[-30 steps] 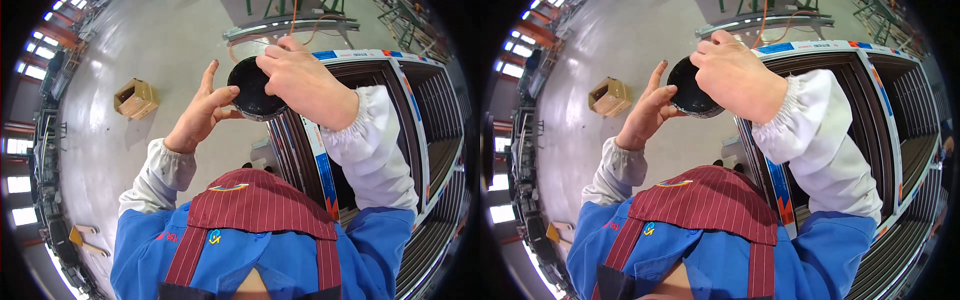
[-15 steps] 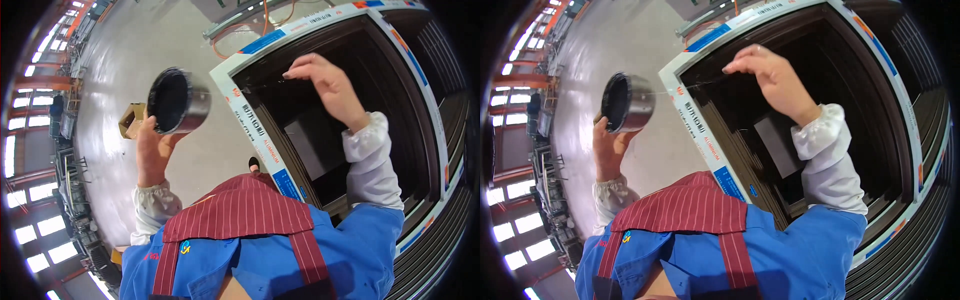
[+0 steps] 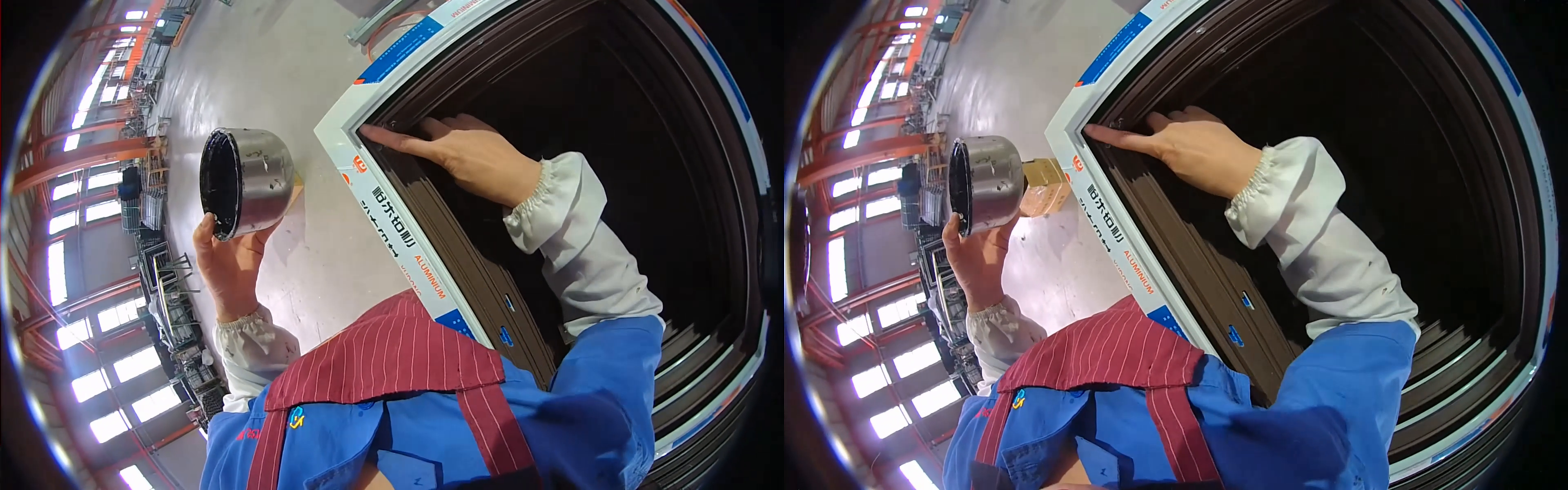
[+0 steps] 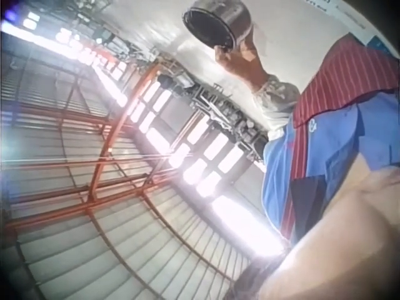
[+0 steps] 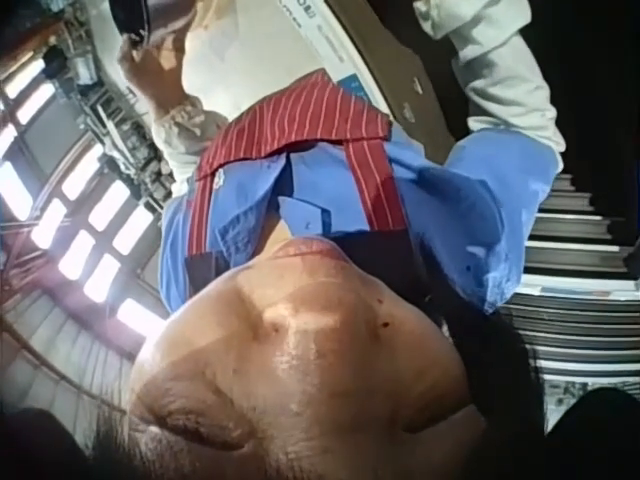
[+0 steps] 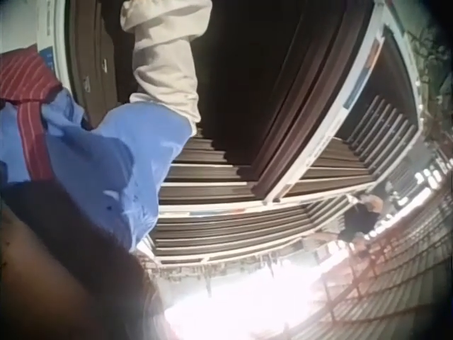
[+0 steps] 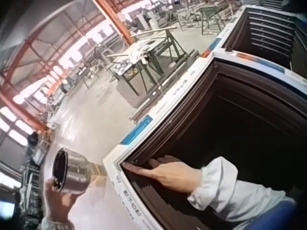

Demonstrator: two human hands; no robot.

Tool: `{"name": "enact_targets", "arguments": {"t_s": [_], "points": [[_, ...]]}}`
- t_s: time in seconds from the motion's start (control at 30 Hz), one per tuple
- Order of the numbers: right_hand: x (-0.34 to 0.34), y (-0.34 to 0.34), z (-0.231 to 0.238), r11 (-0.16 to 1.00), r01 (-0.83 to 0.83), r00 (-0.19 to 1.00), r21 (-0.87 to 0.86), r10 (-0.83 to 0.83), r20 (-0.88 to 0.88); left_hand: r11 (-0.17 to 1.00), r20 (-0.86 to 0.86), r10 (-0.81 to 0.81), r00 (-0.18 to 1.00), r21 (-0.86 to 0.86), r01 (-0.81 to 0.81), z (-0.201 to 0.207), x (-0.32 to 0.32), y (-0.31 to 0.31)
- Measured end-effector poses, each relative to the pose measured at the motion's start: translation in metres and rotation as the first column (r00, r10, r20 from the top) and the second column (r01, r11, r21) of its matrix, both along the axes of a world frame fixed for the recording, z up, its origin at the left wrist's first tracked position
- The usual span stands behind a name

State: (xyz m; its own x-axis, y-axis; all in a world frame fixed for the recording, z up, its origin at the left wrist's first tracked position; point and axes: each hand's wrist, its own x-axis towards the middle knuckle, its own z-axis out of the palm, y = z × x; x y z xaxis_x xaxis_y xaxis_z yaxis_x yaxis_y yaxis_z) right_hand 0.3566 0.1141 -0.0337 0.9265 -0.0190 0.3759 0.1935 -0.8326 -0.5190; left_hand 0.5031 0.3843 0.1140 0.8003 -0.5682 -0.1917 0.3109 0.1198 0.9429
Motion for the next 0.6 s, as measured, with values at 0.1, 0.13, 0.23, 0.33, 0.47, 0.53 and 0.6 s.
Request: {"name": "enact_targets", "arguments": {"t_s": [0.1, 0.13, 0.23, 0.33, 0.47, 0.53, 0.6], "points": [[0.006, 0.001, 0.002, 0.999, -0.016, 0.999, -0.028, 0.017, 0.046, 1.000, 0.010, -0.029, 1.000, 0.005, 0.029, 0.001, 0.000, 0.005], [0.008, 0.001, 0.006, 0.998, -0.047, 0.999, -0.033, 0.047, 0.016, 1.000, 0.009, -0.023, 1.000, 0.003, 0.023, 0.001, -0.001, 0.008], [0.007, -0.012, 0.027, 0.970, -0.217, 0.929, 0.112, 0.240, -0.283, 0.999, 0.010, -0.043, 0.999, 0.006, 0.043, 0.001, -0.003, 0.013], [0.006, -0.005, 0.007, 0.995, -0.077, 0.991, -0.060, 0.083, 0.109, 0.997, 0.006, -0.071, 0.997, 0.013, 0.071, 0.001, -0.003, 0.015], [0.006, -0.001, 0.012, 0.962, 0.056, 0.997, -0.267, -0.068, -0.033, 0.998, -0.006, -0.050, 0.999, 0.029, 0.051, 0.002, -0.005, 0.013], [0.005, -0.002, 0.011, 0.940, 0.214, 0.953, -0.267, -0.141, 0.267, 0.998, -0.008, -0.046, 0.999, 0.031, 0.047, 0.003, -0.005, 0.015], [0.001, -0.001, 0.023, 0.952, 0.147, 0.989, -0.269, -0.146, 0.023, 0.998, -0.004, -0.044, 0.999, 0.040, 0.044, 0.004, -0.005, 0.018]]}}
